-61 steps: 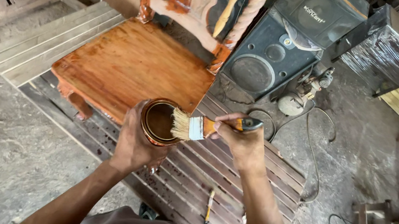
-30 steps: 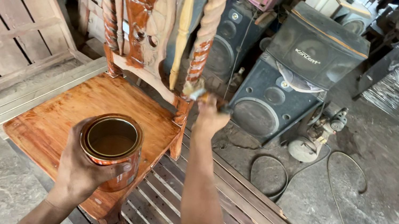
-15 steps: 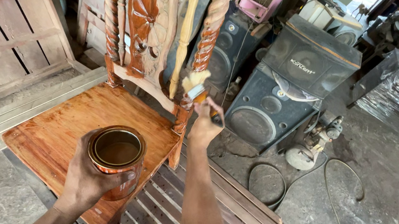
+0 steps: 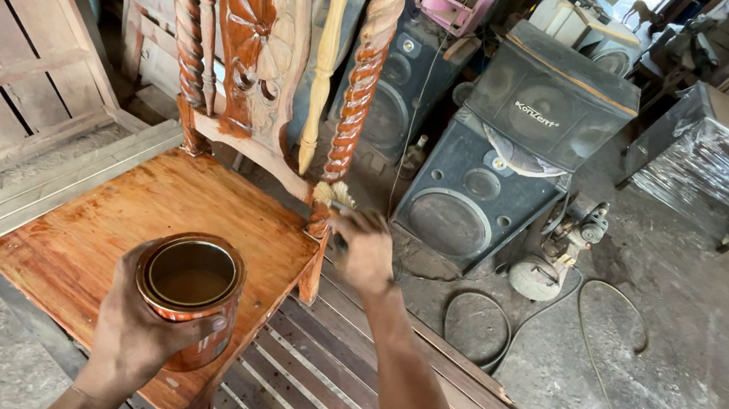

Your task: The person applies a liquid finish to a small wooden table and then to a wooden chair with a paintbrush, dipping the brush into a can of finish between strokes.

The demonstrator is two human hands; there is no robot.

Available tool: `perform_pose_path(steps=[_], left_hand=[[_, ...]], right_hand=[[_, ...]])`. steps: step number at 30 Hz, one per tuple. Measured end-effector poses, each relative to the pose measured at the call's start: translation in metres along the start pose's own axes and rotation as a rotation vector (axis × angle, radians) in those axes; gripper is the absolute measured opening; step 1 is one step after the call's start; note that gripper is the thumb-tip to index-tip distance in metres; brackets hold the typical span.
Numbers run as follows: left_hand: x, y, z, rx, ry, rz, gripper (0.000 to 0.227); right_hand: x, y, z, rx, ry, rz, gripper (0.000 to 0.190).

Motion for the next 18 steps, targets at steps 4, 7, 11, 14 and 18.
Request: perform_pose_path(steps=[4,7,11,14,18], left_hand=[[0.001,0.004,0.0,0.0,0.016,0.013,0.099],[0.004,0.007,0.005,-0.034,-0.037,0.024,0.1],[0.004,0.009,0.007,-0.055,0.027,0.006,0.102],[0.006,0.015,0.007,-0.067,0.008,0.019,0.101],[0.005,0.022,0.01,-0.052,0.057,0.025,0.101]], right_hand=[[-0.021,-0.026,0.025,-0.152,0.028,0.006,0.028],[0.02,-0.019,0.036,-0.11,0.257,0.224,0.051],[0.032,-0.036,0.005,0.221,0.441,0.197,0.047],[0.006,-0.054,0.024,0.251,0.382,0.16,0.044],[-0.016,-0.054,0.073,0.207,0.134,0.022,0.027]])
Point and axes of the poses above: each hand's wrist, its own y-axis away from the middle knuckle, its own z-axis out of the back of the hand, x = y × z, the point moved 9 cm from there along -y, towards the middle knuckle, and after that the axes turned 14 degrees about x, right-handed, at the moved point
